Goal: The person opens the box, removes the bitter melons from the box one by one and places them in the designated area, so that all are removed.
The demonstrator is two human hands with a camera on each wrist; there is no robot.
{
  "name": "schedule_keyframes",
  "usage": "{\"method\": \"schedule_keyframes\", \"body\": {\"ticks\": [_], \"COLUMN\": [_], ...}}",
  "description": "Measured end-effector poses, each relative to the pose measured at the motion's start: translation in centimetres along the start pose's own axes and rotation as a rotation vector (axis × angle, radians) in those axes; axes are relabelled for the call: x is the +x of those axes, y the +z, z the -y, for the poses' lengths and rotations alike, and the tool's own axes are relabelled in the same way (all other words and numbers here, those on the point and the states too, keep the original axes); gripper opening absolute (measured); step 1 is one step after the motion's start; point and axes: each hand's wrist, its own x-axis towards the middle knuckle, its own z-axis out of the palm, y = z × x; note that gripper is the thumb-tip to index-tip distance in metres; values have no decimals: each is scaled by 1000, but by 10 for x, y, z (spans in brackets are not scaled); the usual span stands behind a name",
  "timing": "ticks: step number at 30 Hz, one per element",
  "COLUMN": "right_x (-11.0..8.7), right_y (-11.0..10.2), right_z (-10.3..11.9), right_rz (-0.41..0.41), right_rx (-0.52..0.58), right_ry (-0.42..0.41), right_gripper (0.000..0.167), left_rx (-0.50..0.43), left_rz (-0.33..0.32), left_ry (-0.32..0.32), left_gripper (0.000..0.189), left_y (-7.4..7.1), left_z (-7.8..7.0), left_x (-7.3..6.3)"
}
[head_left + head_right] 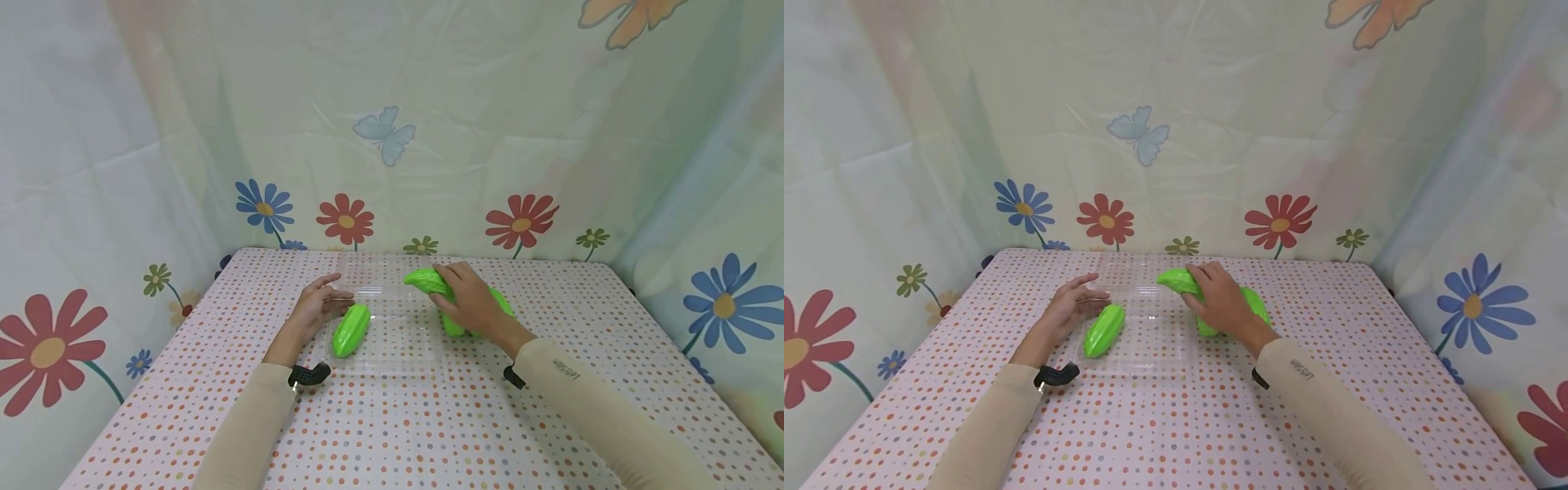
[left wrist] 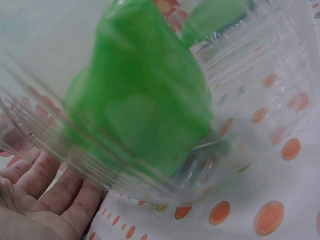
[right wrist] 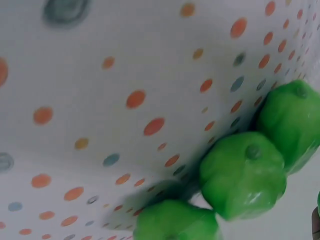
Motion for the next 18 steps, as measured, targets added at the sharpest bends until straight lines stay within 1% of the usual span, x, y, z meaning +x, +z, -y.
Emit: {"method": "schedule_keyframes", "body": {"ticks": [4,10,18], "right_x": [-2,-3,-8], "right_y": [-4,-10,-16], "right_z": [-8,-15,-26], "right_rz": [-6,19,-11], "right_rx": [4,21,35], "right_ry": [46,157,237], "right_gripper": [58,56,54], "left_rx": [-2,-5,-8], "left_rz": [1,-1,-1], "left_ry": [1,-4,4], "left_gripper": [54,53,54], "left_y": [-1,-1,-1], "left_z": [0,2,1], "left_x": [0,0,1]}}
